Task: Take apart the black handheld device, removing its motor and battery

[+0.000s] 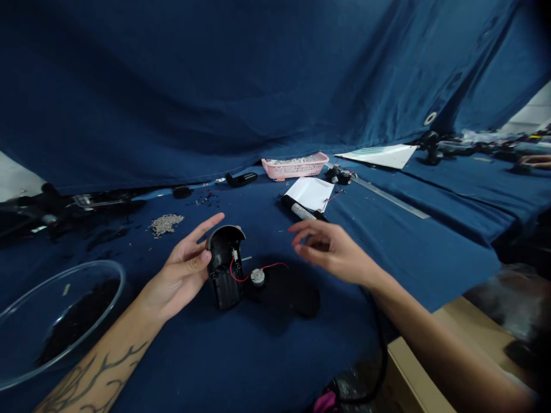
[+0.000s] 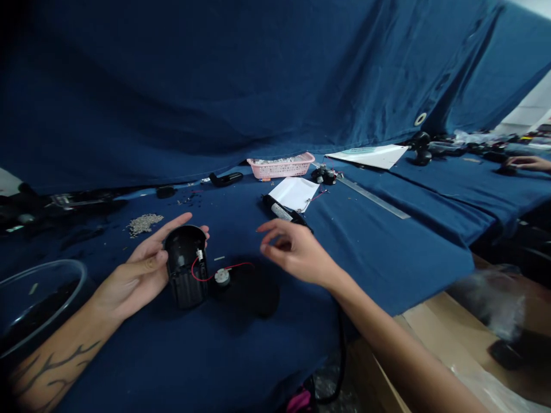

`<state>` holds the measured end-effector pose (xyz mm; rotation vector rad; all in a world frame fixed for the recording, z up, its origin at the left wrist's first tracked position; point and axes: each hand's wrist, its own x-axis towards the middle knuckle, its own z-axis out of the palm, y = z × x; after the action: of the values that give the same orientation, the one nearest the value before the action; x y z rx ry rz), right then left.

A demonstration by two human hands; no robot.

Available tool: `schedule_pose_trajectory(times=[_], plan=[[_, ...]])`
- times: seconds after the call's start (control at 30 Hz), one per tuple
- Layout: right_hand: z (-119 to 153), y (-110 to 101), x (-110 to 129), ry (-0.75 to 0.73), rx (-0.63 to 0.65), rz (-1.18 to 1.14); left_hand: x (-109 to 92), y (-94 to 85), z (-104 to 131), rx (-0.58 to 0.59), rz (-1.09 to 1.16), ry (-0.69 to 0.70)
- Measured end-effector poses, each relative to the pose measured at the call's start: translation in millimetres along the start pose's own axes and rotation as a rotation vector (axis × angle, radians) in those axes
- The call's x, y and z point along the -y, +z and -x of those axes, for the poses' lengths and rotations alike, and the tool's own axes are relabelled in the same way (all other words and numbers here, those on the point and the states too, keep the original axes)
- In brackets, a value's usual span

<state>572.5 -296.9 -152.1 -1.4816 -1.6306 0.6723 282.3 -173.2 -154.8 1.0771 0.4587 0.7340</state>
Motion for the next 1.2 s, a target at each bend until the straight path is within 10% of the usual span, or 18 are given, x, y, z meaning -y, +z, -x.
schedule_pose_trajectory(times=[0.13, 0.53, 0.87, 1.2], plan=[[-19.7, -21.1, -18.3, 0.026, -0.241, 0.563, 2.9, -0.1, -0.2, -0.006, -0.015, -0.018], [-88.2, -17.6, -37.5, 0.278, -0.066, 1.035, 7.0, -0.4, -1.9, -0.07, -0.071, -0.074], [-53.2, -18.7, -31.7, 0.251, -0.002, 0.97, 10.2, 3.8, -2.7, -0.172, -0.099, -0.088], [-30.4, -3.7, 7.7, -0.151, 0.196, 0.525, 11.2, 8.3, -4.6, -0.363, 0.005, -0.145]])
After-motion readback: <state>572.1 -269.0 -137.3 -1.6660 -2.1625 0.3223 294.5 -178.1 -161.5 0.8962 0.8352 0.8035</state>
